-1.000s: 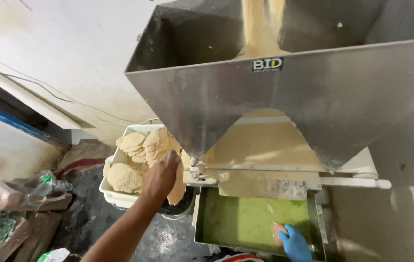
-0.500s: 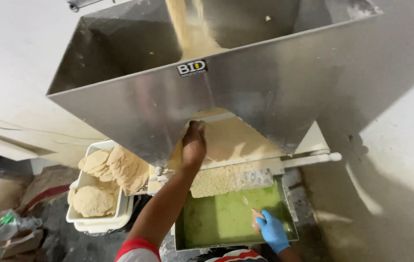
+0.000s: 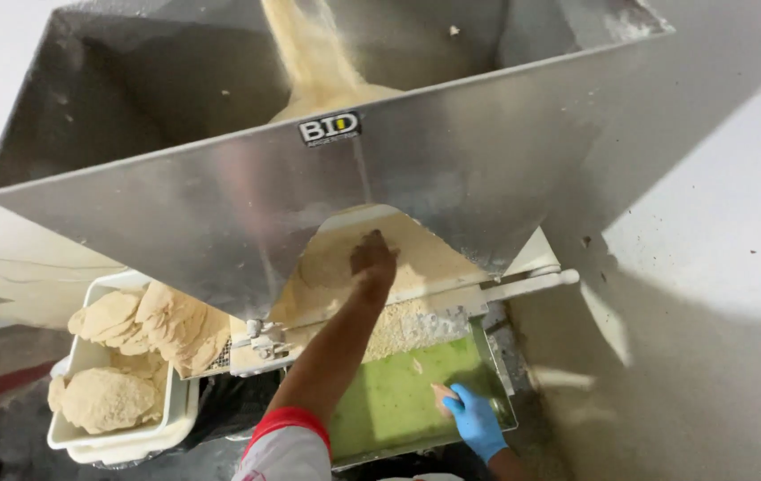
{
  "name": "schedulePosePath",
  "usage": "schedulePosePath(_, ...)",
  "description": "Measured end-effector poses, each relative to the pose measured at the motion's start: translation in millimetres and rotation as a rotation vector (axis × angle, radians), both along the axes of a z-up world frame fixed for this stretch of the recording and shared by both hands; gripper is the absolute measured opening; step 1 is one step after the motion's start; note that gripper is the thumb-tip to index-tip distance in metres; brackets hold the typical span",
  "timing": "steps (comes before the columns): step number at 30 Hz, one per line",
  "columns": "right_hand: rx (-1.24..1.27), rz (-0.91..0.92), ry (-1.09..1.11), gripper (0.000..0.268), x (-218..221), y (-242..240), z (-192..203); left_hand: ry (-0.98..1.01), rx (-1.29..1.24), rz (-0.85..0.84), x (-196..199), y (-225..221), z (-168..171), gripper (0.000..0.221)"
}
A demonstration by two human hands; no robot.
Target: The person is breading chicken pieces by dipping them in a green liquid and then placing them into an industrial breading machine.
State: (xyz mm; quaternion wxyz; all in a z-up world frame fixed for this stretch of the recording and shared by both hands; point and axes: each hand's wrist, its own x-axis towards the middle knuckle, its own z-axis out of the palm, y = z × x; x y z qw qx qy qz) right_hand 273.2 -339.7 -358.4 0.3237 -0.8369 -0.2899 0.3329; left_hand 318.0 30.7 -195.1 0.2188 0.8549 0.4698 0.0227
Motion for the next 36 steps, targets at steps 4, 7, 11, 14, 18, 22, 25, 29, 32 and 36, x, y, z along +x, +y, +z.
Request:
schedulePosePath(4,0.239,-0.009,-0.141,0.016,12,0,-5,0.206,0.493,-0.169,-38,-33,-3,0.074)
schedulePosePath(7,0.114,-0.053,-0.082,0.025,1,1,61,0.131,0.125,-0.288,-109,-56,37,0.069)
schedulePosePath(11,0.262,-0.046,-0.060,0.027,4,26,135,0.041,-0.247,-0.360,-210,-49,23,0.070)
schedulePosePath(14,0.074,-0.092,-0.314,0.029,11,25,112,-0.012,-0.450,-0.179,-280,-71,60,0.038)
schedulePosePath(18,0.091,-0.131,-0.262,0.030,9,49,165,-0.006,-0.512,-0.071,-354,-71,-17,0.050)
schedulePosePath(22,0.064,-0.138,-0.181,0.030,3,70,186,-0.015,-0.597,-0.051,-376,-67,-13,0.049)
schedulePosePath(25,0.083,-0.209,-0.091,0.030,-7,94,203,-0.084,-0.595,-0.043,-371,-57,23,0.046)
schedulePosePath(29,0.274,-0.465,0.135,0.043,-7,133,225,-0.136,-0.571,-0.075,-373,-45,32,0.044)
schedulePosePath(32,0.372,-0.529,-0.064,0.041,46,146,219,-0.172,-0.538,-0.077,-382,-32,28,0.043)
schedulePosePath(36,0.479,-0.546,-0.140,0.035,61,200,288,-0.287,-0.589,-0.006,-405,-7,47,0.045)
